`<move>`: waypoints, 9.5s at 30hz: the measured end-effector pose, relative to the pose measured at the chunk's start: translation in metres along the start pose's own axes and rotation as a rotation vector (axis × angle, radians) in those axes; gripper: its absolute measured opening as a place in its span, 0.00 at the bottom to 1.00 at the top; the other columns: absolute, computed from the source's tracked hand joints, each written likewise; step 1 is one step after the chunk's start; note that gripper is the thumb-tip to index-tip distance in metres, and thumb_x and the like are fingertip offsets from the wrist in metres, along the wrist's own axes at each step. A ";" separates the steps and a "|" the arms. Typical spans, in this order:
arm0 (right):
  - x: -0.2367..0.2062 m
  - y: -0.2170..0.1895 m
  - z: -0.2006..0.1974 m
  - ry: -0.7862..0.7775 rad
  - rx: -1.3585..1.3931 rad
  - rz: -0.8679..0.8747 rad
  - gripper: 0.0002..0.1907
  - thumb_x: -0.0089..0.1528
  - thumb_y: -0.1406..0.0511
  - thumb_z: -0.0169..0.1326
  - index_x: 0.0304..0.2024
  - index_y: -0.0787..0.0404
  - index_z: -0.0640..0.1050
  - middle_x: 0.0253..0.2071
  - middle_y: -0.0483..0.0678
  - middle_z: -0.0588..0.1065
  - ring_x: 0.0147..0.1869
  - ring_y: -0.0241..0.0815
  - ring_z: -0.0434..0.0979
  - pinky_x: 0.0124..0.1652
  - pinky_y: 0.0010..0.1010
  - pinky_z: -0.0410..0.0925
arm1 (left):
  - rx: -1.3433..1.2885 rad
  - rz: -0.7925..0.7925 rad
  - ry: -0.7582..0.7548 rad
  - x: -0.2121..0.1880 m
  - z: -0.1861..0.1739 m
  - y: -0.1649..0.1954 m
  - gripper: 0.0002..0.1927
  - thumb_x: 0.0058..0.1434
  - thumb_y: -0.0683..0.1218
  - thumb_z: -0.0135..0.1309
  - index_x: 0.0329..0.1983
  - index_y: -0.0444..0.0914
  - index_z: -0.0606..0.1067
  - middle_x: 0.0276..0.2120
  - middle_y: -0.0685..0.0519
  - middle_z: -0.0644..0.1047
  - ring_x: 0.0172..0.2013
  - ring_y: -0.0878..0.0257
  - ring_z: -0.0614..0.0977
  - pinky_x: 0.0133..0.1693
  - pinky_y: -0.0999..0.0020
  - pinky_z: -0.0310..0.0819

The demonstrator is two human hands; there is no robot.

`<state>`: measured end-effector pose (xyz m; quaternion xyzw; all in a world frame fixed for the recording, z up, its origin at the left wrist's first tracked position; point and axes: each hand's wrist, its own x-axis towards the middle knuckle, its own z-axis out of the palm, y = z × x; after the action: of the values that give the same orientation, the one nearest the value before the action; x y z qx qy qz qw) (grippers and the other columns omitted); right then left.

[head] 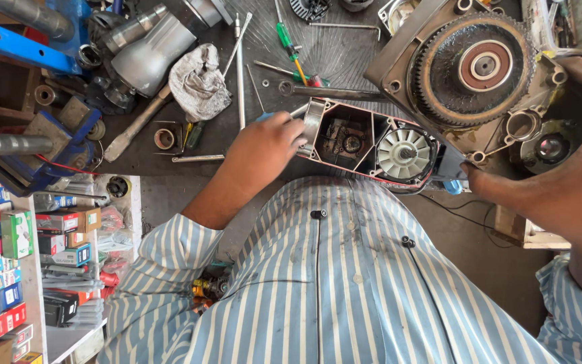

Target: The person assembles a red power tool by inserting a fan into the housing, tapping it with a hammer, and joining the two halves of the casing. They then use pliers and a screwdriver to secure internal components and fasten the outer shell.

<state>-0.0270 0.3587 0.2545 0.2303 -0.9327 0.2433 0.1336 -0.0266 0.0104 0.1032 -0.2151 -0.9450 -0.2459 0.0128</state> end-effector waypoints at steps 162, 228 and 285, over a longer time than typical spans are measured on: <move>-0.007 -0.088 0.168 -0.129 0.170 -0.043 0.23 0.58 0.64 0.68 0.53 0.60 0.77 0.64 0.55 0.70 0.72 0.59 0.68 0.68 0.50 0.64 | 0.162 -0.639 0.262 -0.081 -0.005 -0.168 0.32 0.64 0.51 0.70 0.65 0.44 0.65 0.47 0.37 0.83 0.46 0.39 0.83 0.44 0.47 0.76; 0.045 -0.069 0.174 -0.352 0.090 -0.308 0.16 0.57 0.57 0.63 0.47 0.51 0.84 0.62 0.53 0.72 0.71 0.61 0.65 0.65 0.54 0.60 | -0.697 -0.124 0.611 -0.054 0.030 -0.003 0.17 0.67 0.41 0.61 0.51 0.35 0.66 0.46 0.44 0.82 0.47 0.57 0.87 0.47 0.67 0.84; 0.046 -0.050 0.189 -0.291 0.145 -0.261 0.12 0.60 0.64 0.60 0.46 0.59 0.84 0.53 0.45 0.80 0.66 0.50 0.74 0.61 0.45 0.67 | -0.288 0.030 0.481 -0.039 0.000 0.014 0.23 0.62 0.43 0.68 0.51 0.36 0.67 0.41 0.46 0.80 0.40 0.52 0.86 0.38 0.63 0.81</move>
<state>-0.0677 0.2054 0.1311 0.3911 -0.8844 0.2546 0.0107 0.0146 0.0059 0.1046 -0.1642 -0.8669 -0.4213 0.2096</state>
